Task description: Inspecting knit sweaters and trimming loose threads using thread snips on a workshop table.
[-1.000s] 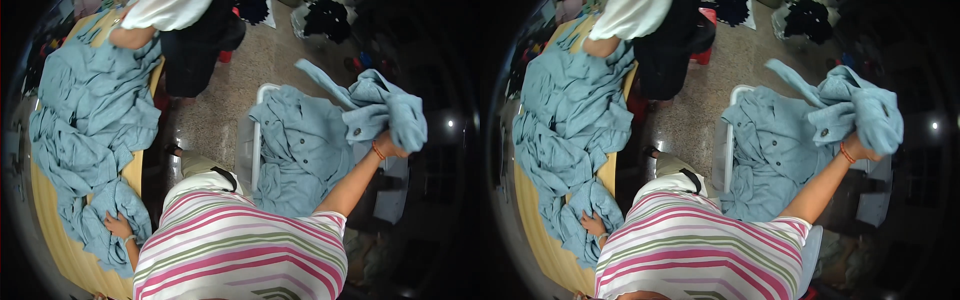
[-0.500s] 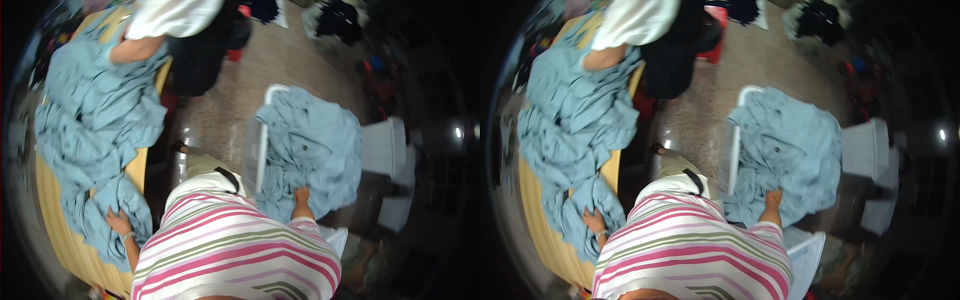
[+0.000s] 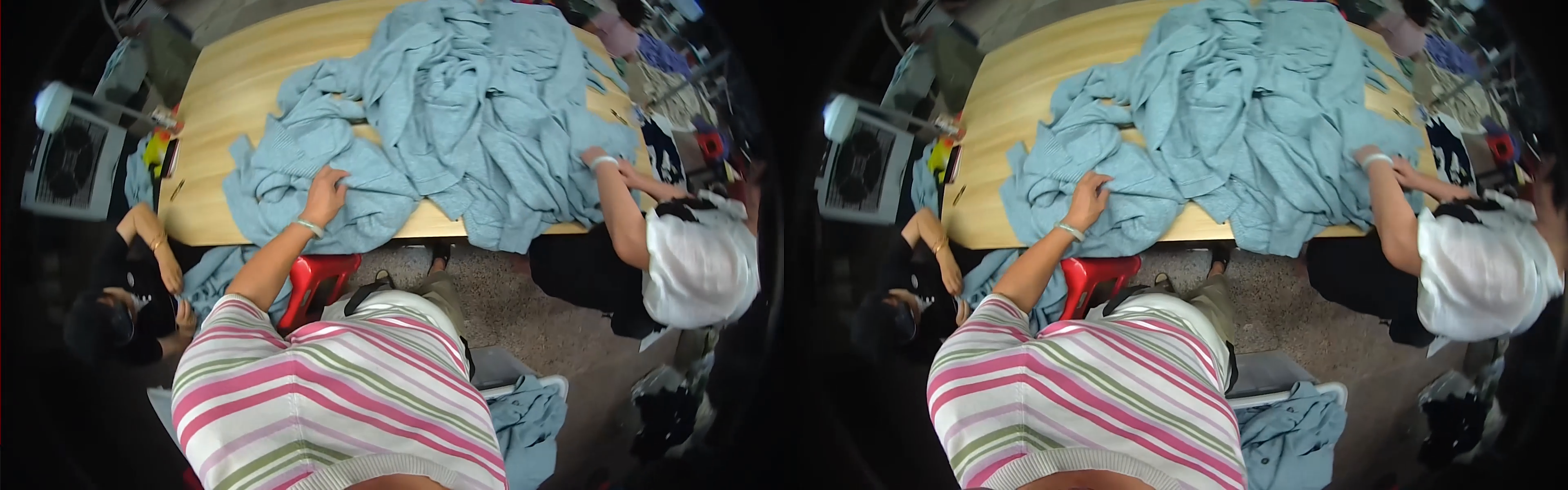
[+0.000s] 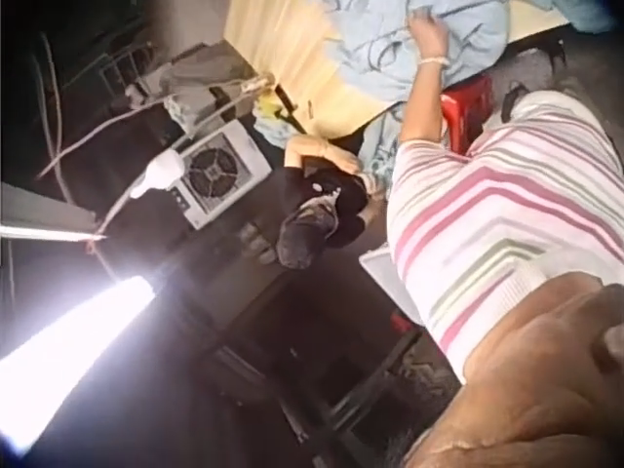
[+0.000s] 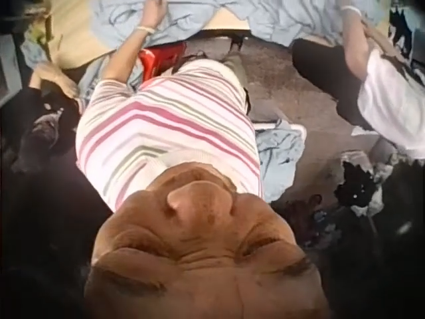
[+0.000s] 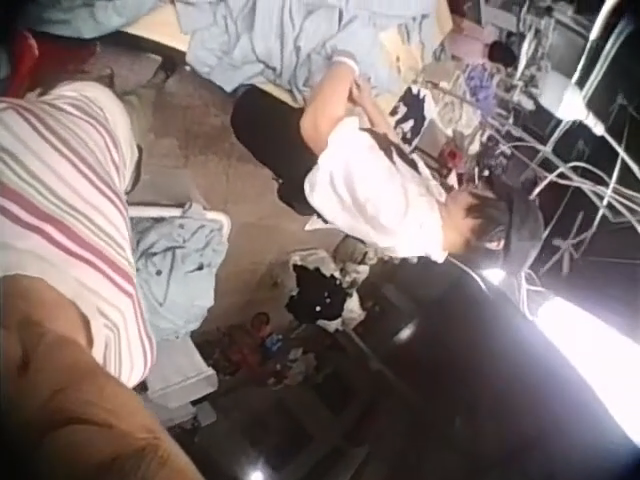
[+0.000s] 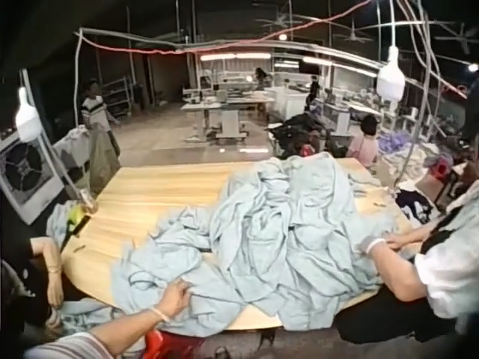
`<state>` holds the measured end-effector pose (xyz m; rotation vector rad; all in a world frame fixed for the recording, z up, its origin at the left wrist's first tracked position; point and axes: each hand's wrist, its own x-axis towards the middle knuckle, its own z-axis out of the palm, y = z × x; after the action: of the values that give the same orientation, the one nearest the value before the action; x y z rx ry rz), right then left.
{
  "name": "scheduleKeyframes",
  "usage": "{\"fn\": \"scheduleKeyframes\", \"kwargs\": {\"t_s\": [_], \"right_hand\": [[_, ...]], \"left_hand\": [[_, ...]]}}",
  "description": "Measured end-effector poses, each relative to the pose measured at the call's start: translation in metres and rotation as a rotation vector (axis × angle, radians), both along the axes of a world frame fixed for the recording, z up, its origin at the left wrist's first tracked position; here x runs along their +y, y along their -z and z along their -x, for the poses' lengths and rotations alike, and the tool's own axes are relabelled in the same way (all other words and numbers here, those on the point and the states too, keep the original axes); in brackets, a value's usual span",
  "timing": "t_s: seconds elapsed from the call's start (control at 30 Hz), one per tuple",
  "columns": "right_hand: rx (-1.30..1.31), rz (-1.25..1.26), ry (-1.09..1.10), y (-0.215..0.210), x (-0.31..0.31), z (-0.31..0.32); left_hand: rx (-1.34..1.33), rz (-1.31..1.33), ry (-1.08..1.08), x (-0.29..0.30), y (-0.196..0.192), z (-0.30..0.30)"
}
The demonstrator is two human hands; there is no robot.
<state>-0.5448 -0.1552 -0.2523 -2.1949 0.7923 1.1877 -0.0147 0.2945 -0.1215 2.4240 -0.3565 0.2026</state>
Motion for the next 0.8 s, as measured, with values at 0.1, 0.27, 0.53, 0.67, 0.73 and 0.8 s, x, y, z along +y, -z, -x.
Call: {"fn": "scheduleKeyframes", "kwargs": {"t_s": [0.1, 0.27, 0.53, 0.67, 0.73, 0.8], "right_hand": [[0.043, -0.087, -0.067, -0.021, -0.019, -0.029], [0.078, -0.199, -0.152, -0.054, 0.023, -0.117], [-0.862, -0.267, -0.084, -0.182, 0.091, -0.38], [-0.993, -0.281, -0.646, -0.157, 0.151, -0.475], [-0.923, -0.292, -0.698, -0.142, 0.16, -0.498], [-1.081, -0.556, -0.449, -0.124, 0.158, -0.514]], "left_hand": [[0.095, 0.237, -0.074, -0.015, -0.014, 0.008], [0.221, 0.616, 0.203, -0.102, -0.018, 0.037], [0.276, 0.619, 0.431, -0.153, -0.027, 0.073], [0.137, 0.469, 0.305, -0.118, -0.015, 0.073], [-0.061, 0.225, 0.017, -0.088, -0.018, 0.072], [-0.157, 0.003, -0.397, -0.045, -0.019, 0.067]]}}
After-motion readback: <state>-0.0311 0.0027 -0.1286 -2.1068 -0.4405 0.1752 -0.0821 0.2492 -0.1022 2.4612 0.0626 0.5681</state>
